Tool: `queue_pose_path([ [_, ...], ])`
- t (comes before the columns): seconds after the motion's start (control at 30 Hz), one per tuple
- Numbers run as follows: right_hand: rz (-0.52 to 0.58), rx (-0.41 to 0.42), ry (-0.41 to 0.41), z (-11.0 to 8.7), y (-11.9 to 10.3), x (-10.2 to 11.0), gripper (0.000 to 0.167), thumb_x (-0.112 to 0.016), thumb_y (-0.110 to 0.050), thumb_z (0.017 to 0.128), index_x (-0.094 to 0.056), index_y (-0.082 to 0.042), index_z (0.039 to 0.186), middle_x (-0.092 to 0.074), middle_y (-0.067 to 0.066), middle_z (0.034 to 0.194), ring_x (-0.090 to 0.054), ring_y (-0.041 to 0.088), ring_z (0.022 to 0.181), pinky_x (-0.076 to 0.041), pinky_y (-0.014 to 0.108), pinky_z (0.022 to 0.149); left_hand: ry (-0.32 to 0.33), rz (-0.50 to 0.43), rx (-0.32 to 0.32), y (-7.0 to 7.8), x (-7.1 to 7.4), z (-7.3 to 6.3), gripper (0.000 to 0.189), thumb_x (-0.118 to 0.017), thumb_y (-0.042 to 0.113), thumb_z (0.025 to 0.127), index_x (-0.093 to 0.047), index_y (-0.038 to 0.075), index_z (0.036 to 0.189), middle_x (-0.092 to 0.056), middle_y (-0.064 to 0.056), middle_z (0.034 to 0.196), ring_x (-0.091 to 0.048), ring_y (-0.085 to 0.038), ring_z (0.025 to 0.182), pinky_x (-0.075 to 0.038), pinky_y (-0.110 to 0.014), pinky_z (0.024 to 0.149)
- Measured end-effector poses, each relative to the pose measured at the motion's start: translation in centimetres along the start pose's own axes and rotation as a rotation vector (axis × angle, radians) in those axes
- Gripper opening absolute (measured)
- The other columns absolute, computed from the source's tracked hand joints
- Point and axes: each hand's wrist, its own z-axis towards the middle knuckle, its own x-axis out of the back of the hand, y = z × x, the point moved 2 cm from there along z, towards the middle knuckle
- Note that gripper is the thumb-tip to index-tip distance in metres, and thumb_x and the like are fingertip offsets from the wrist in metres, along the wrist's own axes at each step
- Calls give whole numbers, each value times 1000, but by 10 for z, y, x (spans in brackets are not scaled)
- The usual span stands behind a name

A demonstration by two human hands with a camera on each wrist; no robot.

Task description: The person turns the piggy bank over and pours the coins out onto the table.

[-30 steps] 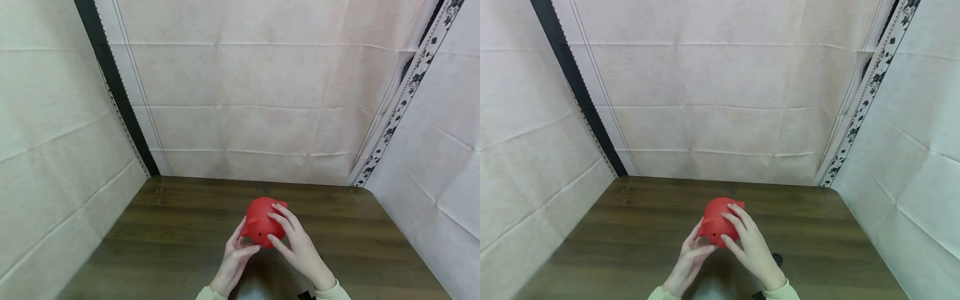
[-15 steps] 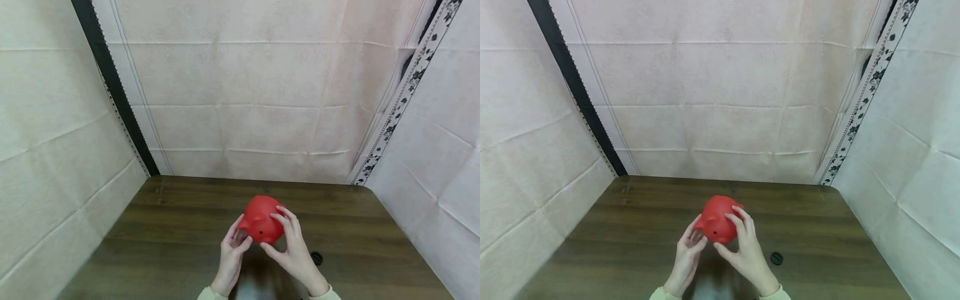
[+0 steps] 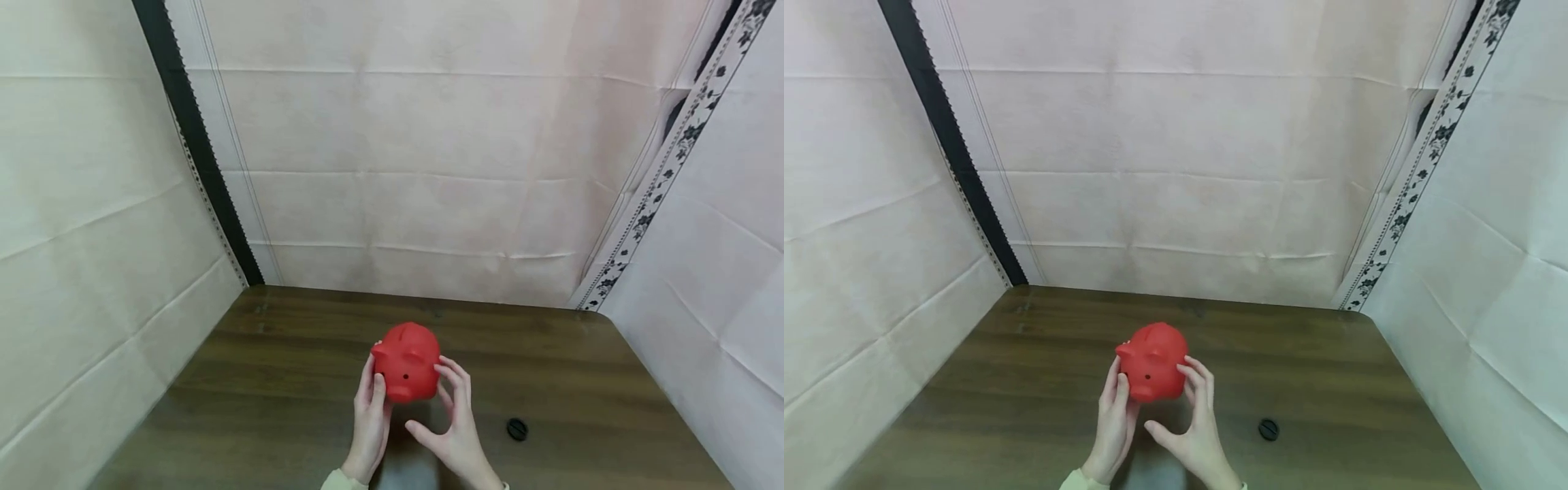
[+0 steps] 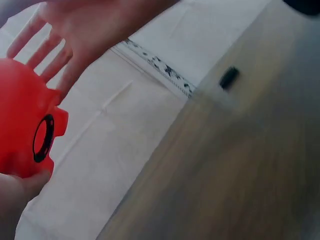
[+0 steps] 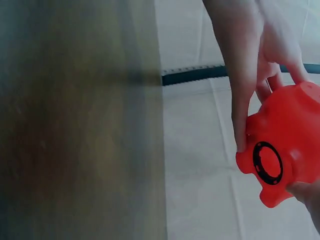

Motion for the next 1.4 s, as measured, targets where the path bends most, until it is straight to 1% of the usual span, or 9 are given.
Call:
queue_pose_path([
  [0.17,31,-185,65,0,11,6,99,-82,-3,73,-23,-14,151,-28,10,152,-31,12,136,-43,14,100,-65,113,-39,0,4,4,55,-49,15,101,-29,14,152,-43,10,149,-48,-3,130,-47,-21,101],
  [0.4,70,-429,-79,5,33,15,100,-75,-9,82,-8,-22,155,-24,9,157,-32,27,138,-47,23,99,-170,390,-77,1,10,14,55,-62,11,94,-45,22,145,-41,-1,153,-48,1,129,-43,-17,103],
  [0.53,24,-465,-138,2,40,24,98,-75,-10,82,-9,-18,154,-30,14,155,-35,35,138,-44,43,105,-227,429,-10,-5,14,11,61,-68,10,89,-45,22,144,-33,-7,157,-47,-10,133,-45,-22,103],
  [0.7,-44,-517,-279,-2,47,34,101,-77,-17,82,-6,-12,153,-31,19,152,-41,37,133,-49,39,97,-299,486,98,-14,18,9,68,-73,18,86,-42,28,146,-32,-12,157,-44,-33,136,-52,-30,97],
  [0.93,-148,-510,-281,1,51,40,105,-83,-24,76,-11,-11,151,-43,18,145,-51,33,124,-51,39,92,-372,479,159,-13,17,19,74,-77,18,83,-41,29,146,-44,-11,149,-47,-32,132,-54,-29,94],
  [1.07,-147,-302,-209,30,17,50,107,-86,-20,72,-15,-17,153,-43,11,145,-50,23,126,-50,35,96,-418,506,47,31,-7,30,81,-80,14,79,-39,32,147,-44,-1,150,-49,-24,133,-52,-27,96],
  [1.27,-122,113,-151,62,-57,65,121,-89,-2,62,-12,-10,155,-37,5,148,-43,4,128,-49,20,95,-549,636,-463,114,-50,26,87,-84,6,72,-41,20,147,-36,-4,155,-45,-22,135,-53,-32,97],
  [1.33,-76,180,-156,61,-56,65,125,-89,3,58,-9,-3,154,-36,11,148,-42,6,129,-48,20,96,-573,631,-570,114,-49,22,89,-85,3,70,-40,13,147,-32,-12,156,-42,-25,137,-53,-34,98],
  [1.4,-40,131,-169,58,-34,60,123,-89,1,60,-10,-4,154,-37,11,147,-42,7,129,-48,23,98,-529,612,-524,96,-39,25,88,-84,4,71,-41,15,147,-32,-12,156,-44,-20,136,-52,-31,98],
])
